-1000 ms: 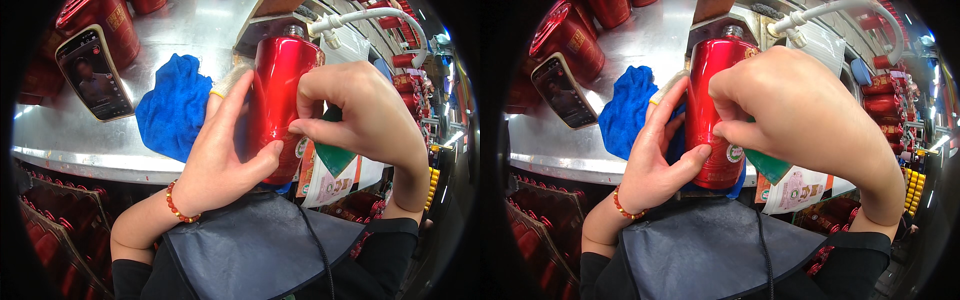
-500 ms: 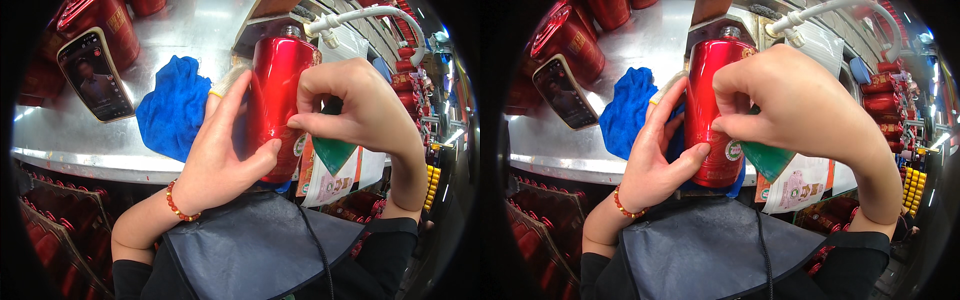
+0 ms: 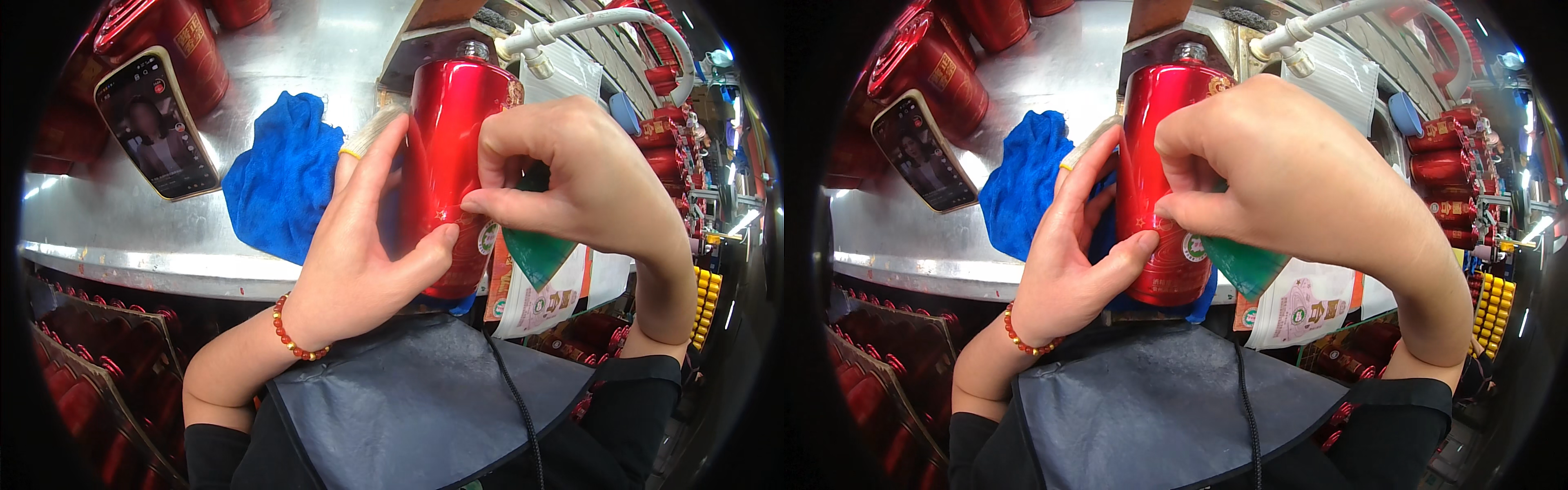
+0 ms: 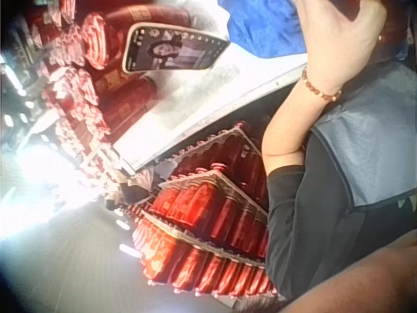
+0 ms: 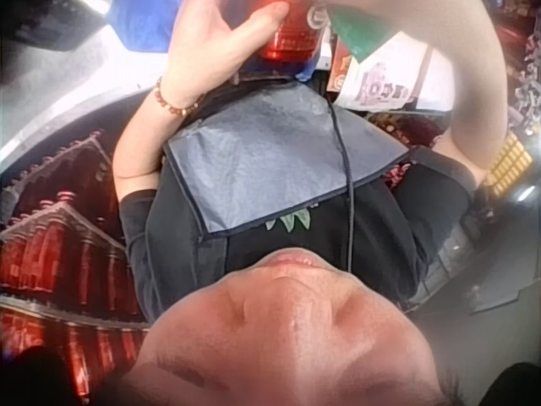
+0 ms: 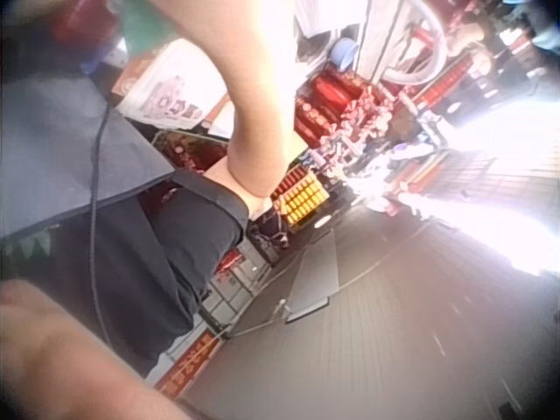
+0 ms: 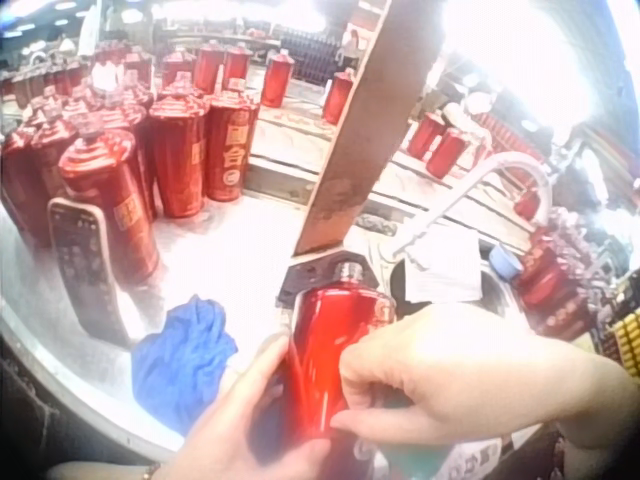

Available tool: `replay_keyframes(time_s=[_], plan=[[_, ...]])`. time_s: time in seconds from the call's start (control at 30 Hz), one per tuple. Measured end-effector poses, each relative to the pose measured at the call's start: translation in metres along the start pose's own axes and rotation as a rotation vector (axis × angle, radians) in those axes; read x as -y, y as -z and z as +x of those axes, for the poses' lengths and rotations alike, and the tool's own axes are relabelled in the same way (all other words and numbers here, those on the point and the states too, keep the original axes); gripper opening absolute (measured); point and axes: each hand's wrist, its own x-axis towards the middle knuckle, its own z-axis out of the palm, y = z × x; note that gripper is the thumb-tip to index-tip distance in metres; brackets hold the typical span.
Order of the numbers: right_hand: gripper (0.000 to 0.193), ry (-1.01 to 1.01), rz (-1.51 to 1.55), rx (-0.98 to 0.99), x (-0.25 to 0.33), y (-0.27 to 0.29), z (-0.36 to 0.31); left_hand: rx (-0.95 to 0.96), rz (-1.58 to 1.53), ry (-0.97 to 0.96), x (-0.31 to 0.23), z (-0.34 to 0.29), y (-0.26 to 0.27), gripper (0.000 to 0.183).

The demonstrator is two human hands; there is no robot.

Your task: The person cleans a red cylindrical container using a green sponge and a blue cloth. They wipe the container's surface, rinse the sponge under a faucet, and place the cleaned container on a metal counter among many similar containers.

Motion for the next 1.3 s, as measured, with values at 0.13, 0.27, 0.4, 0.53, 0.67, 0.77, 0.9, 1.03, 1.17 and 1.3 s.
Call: replay_keyframes(time_s=[0.13,0.27,0.4,0.53,0.67,0.77,0.9,1.03,1.17,1.3], plan=[[0.019,-0.001,-0.016,0.011,0.0,0.001,0.001,-0.001,0.004,-0.007,0.0,0.0,0.0,0.086],[0.019,0.001,-0.022,0.018,0.001,0.002,0.002,0.0,0.006,-0.013,0.001,0.0,0.001,0.086],[0.019,0.011,-0.037,0.005,0.001,0.001,0.001,-0.005,0.002,-0.013,0.001,0.0,0.0,0.086],[0.019,0.041,-0.069,-0.026,0.004,-0.001,0.001,-0.008,0.007,-0.016,0.002,-0.001,0.001,0.086],[0.019,0.037,-0.04,-0.036,0.003,-0.002,0.0,-0.003,0.012,-0.017,0.001,0.0,0.0,0.086],[0.019,0.038,-0.033,-0.038,0.002,-0.003,-0.001,-0.003,0.007,-0.023,0.002,0.0,0.0,0.086],[0.019,0.024,0.006,-0.022,-0.001,-0.002,-0.001,-0.006,0.001,-0.028,0.002,0.001,0.0,0.085],[0.018,-0.016,0.163,-0.031,-0.002,0.004,-0.005,-0.017,-0.013,-0.003,0.0,0.002,0.001,0.084],[0.018,-0.161,0.453,-0.099,-0.005,0.013,-0.015,-0.062,-0.032,0.097,-0.009,0.008,-0.004,0.084],[0.015,-0.23,0.408,-0.186,-0.013,0.017,-0.03,-0.084,-0.058,0.116,-0.008,0.011,-0.009,0.083]])
